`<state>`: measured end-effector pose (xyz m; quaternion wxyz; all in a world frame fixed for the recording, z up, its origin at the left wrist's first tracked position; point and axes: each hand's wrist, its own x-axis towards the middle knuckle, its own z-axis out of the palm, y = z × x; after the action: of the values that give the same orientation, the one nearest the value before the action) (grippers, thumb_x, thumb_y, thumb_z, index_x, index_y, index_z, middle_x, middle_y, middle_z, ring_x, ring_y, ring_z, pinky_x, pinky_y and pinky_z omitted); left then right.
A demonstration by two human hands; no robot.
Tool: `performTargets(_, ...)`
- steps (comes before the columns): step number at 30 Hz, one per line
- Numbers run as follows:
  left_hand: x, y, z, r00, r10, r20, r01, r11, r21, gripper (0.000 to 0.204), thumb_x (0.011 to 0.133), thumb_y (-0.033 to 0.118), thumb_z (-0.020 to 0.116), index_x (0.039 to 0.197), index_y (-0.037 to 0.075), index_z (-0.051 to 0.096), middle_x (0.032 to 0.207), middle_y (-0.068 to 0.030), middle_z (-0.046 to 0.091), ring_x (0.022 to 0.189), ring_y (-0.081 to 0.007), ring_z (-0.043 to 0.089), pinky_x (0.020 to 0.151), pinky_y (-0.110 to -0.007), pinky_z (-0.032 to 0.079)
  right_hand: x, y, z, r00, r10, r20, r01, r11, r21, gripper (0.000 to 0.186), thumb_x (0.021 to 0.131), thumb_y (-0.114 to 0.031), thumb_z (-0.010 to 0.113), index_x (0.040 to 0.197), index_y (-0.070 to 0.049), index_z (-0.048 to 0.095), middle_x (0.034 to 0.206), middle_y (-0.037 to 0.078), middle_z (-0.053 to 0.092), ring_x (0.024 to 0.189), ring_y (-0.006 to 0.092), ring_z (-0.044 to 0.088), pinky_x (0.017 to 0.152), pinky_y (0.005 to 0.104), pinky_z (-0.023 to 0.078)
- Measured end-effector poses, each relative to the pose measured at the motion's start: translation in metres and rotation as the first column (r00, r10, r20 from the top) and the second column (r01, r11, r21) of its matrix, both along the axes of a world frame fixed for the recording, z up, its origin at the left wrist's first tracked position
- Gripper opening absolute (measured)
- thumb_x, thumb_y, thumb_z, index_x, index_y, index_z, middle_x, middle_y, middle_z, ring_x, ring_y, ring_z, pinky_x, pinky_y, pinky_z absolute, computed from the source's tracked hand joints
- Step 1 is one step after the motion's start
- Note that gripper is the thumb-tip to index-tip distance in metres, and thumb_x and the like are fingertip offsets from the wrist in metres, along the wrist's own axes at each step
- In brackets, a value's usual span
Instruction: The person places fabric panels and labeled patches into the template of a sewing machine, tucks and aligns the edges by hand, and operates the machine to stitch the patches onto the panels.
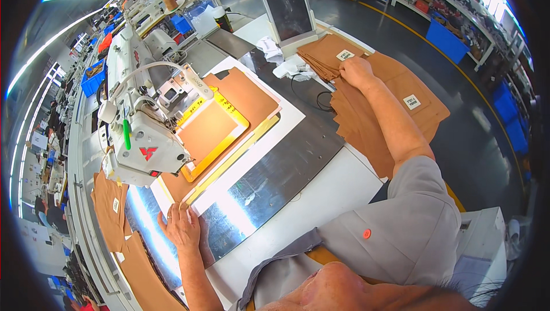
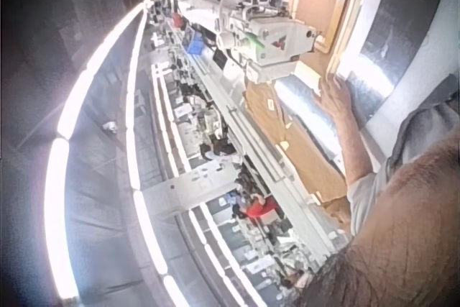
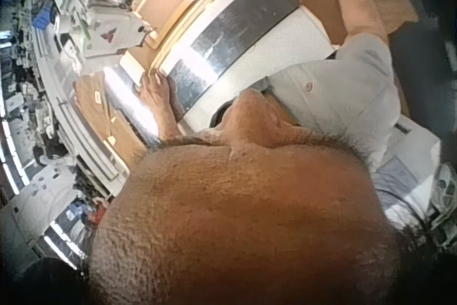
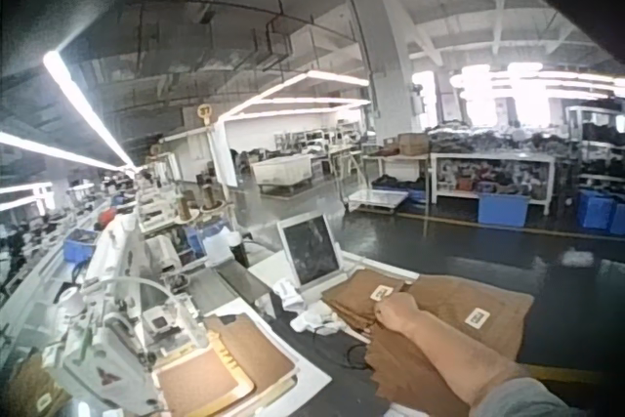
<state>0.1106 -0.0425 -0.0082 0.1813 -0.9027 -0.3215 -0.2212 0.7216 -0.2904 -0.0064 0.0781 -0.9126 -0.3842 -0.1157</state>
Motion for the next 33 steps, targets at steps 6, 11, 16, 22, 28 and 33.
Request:
performTargets(6, -0.003, -0.001, 0.004, 1.000, 0.023, 0.017, -0.022, 0.997, -0.070, 0.018, 0.085, 0.014, 0.071, 0.103, 0.012, 0.074, 0.110, -0.0056, 0.074, 0.107, -0.0222, 0.069, 0.112, -0.051, 0.034, 0.015, -0.012, 0.012, 0.960, 0.014, -0.280, 0.056, 0.969, 0.239, 0.018, 0.087, -0.028, 0.070, 0.081, -0.012, 0.077, 0.088, 0.012, 0.074, 0.088, 0.0302, 0.071, 0.075, 0.0448, 0.055)
performTargets(11, 0.001, -0.015, 0.013, 0.999, 0.014, 0.053, -0.008, 0.992, -0.128, 0.027, 0.082, 0.014, 0.074, 0.108, 0.008, 0.073, 0.113, -0.0082, 0.074, 0.105, -0.0247, 0.070, 0.109, -0.050, 0.038, -0.031, 0.011, 0.047, 0.979, 0.019, 0.205, -0.103, 0.906, 0.409, 0.011, 0.089, -0.020, 0.069, 0.088, -0.011, 0.075, 0.090, 0.008, 0.074, 0.085, 0.0301, 0.069, 0.074, 0.0451, 0.052)
performTargets(16, 0.050, -0.052, 0.019, 0.946, -0.206, 0.252, 0.268, 0.933, -0.242, 0.041, 0.078, 0.018, 0.082, 0.115, 0.008, 0.071, 0.118, -0.0100, 0.073, 0.102, -0.0257, 0.070, 0.094, -0.045, 0.049, -0.171, 0.052, 0.081, 0.765, 0.638, 0.091, -0.603, 0.659, 0.450, 0.006, 0.088, -0.010, 0.070, 0.089, -0.004, 0.069, 0.097, 0.009, 0.071, 0.089, 0.0320, 0.067, 0.078, 0.0412, 0.052)
performTargets(22, 0.090, -0.087, 0.001, 0.836, -0.464, 0.293, 0.547, 0.755, -0.361, 0.047, 0.077, 0.016, 0.083, 0.120, 0.004, 0.067, 0.122, -0.0106, 0.071, 0.098, -0.0285, 0.071, 0.081, -0.039, 0.056, -0.280, 0.083, 0.041, 0.203, 0.856, -0.476, -0.758, 0.445, 0.476, 0.017, 0.087, -0.021, 0.074, 0.081, -0.005, 0.071, 0.088, 0.009, 0.071, 0.080, 0.0297, 0.069, 0.070, 0.0381, 0.054)
performTargets(28, 0.076, -0.092, 0.004, 0.811, -0.539, 0.227, 0.582, 0.702, -0.410, 0.031, 0.083, 0.011, 0.076, 0.113, 0.003, 0.070, 0.118, -0.0096, 0.071, 0.094, -0.0254, 0.072, 0.079, -0.037, 0.058, -0.274, 0.129, 0.011, 0.439, 0.888, -0.137, -0.806, 0.457, 0.377, 0.038, 0.083, -0.023, 0.081, 0.112, -0.003, 0.068, 0.116, 0.013, 0.065, 0.108, 0.0315, 0.061, 0.094, 0.0430, 0.050)
performTargets(33, 0.057, -0.090, 0.010, 0.857, -0.463, 0.227, 0.500, 0.643, -0.580, 0.029, 0.087, 0.008, 0.068, 0.115, 0.002, 0.071, 0.123, -0.0105, 0.068, 0.095, -0.0243, 0.071, 0.082, -0.036, 0.058, -0.285, 0.143, 0.015, 0.527, 0.825, -0.202, -0.788, 0.564, 0.246, 0.046, 0.082, -0.027, 0.082, 0.116, -0.002, 0.062, 0.123, 0.017, 0.055, 0.113, 0.0349, 0.058, 0.095, 0.0430, 0.049)
